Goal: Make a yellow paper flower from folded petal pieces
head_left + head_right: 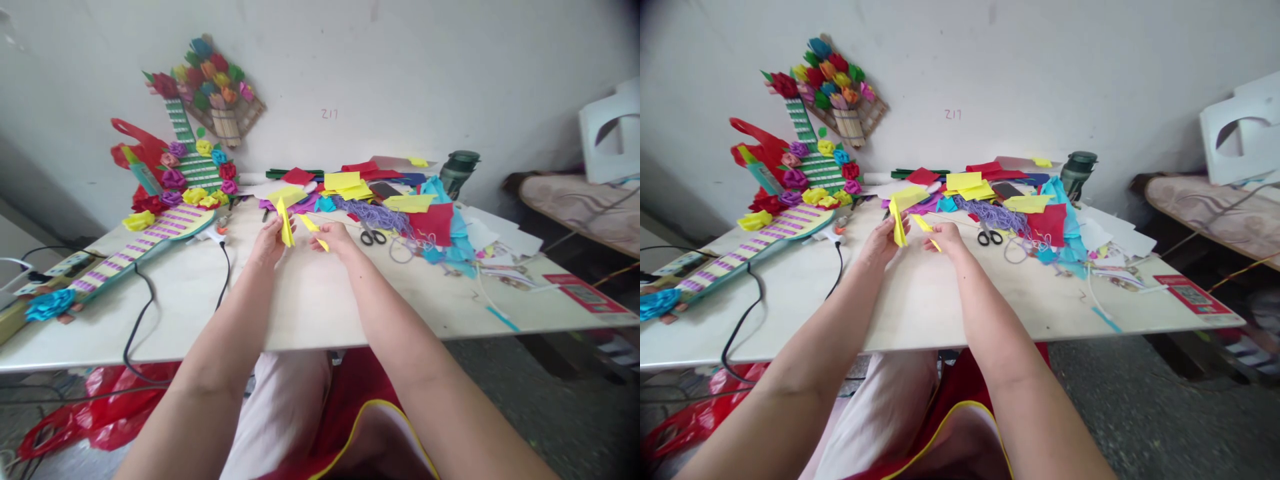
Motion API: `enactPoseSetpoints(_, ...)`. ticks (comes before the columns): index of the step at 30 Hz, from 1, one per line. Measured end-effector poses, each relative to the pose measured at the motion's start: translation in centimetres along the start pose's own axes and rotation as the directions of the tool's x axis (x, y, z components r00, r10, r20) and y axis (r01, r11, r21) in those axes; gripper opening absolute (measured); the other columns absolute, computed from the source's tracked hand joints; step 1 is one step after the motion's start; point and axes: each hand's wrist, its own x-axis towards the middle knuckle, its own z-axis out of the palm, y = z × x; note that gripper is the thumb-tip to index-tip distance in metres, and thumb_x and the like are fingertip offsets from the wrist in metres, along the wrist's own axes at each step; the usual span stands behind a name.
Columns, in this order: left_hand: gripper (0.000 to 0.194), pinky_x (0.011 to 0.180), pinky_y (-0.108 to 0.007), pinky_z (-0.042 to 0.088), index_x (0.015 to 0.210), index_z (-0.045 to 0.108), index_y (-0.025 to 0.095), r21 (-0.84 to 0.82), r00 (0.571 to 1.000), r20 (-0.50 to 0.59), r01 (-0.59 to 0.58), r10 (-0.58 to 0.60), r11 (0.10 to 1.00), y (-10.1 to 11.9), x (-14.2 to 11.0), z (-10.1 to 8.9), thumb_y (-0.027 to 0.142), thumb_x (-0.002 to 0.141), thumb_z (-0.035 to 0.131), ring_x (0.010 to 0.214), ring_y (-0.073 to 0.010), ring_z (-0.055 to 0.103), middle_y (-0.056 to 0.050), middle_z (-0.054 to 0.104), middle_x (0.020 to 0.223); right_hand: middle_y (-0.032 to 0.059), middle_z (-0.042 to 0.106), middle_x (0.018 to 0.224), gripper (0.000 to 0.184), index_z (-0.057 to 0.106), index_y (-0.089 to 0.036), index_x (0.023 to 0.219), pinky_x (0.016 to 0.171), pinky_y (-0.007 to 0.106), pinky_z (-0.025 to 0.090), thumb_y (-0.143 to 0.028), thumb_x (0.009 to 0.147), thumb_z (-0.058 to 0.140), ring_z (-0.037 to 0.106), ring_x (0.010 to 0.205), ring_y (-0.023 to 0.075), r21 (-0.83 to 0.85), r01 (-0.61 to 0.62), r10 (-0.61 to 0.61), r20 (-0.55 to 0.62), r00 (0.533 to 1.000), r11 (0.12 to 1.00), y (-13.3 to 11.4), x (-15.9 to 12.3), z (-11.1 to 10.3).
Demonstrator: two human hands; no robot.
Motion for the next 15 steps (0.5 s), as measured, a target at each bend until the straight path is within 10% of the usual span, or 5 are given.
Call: enactPoseSetpoints(15,0.016,0.073,-0.024,0.051,0.084,0.068,0.012,0.128,0.982,0.104,0.147,-0.160,0.981,-1.1,-0.3,0.4,0.021,0.071,0.066,0.072,-0.0140,0.064,-0.007,0.069,0.078,-0.0015,0.059,0.047,0.010,0.064,-0.010,0.066,0.040,0.018,0.040,-0.013,0.075,0.061,0.050,0.041,0.0073,0.144,0.027,-0.035,0.052,0.998,0.989,0.7,0.3,-0.1)
